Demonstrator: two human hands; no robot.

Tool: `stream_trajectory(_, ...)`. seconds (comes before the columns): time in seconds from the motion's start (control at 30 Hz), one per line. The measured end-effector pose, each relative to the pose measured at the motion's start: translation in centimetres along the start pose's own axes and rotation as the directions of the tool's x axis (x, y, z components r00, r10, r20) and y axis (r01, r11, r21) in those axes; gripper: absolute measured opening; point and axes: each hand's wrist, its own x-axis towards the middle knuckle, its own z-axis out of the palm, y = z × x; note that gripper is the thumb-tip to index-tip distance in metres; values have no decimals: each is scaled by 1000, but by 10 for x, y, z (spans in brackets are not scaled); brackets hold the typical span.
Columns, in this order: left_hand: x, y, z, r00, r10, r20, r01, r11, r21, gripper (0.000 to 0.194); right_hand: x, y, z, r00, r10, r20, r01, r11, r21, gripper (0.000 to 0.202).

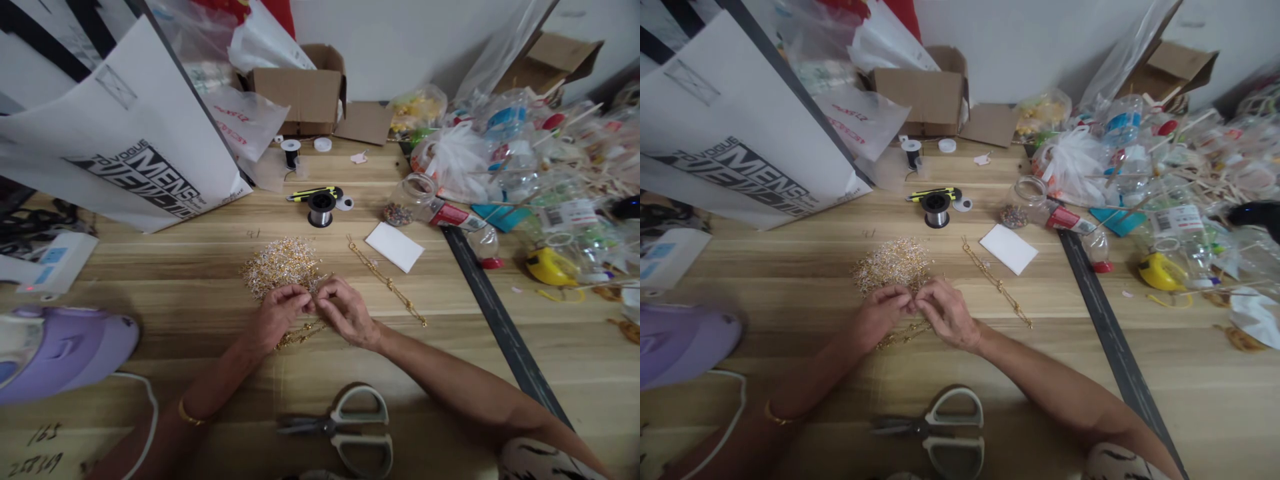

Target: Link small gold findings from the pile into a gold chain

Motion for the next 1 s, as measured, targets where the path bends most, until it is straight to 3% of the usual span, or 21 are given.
stream_trajectory(0.47,0,0,0,1000,8,2,-8,1000,18,21,-1,1,0,1000,30,9,-30,1000,4,8)
stream_trajectory(0.77,-1,3,-2,994,103,-36,-92,971,220,19,0,2,0,999,47,14,-48,998,27,9)
stream_trajectory(1.0,-2,5,-5,989,148,-6,-137,931,338,14,0,2,0,997,73,23,-73,997,17,11)
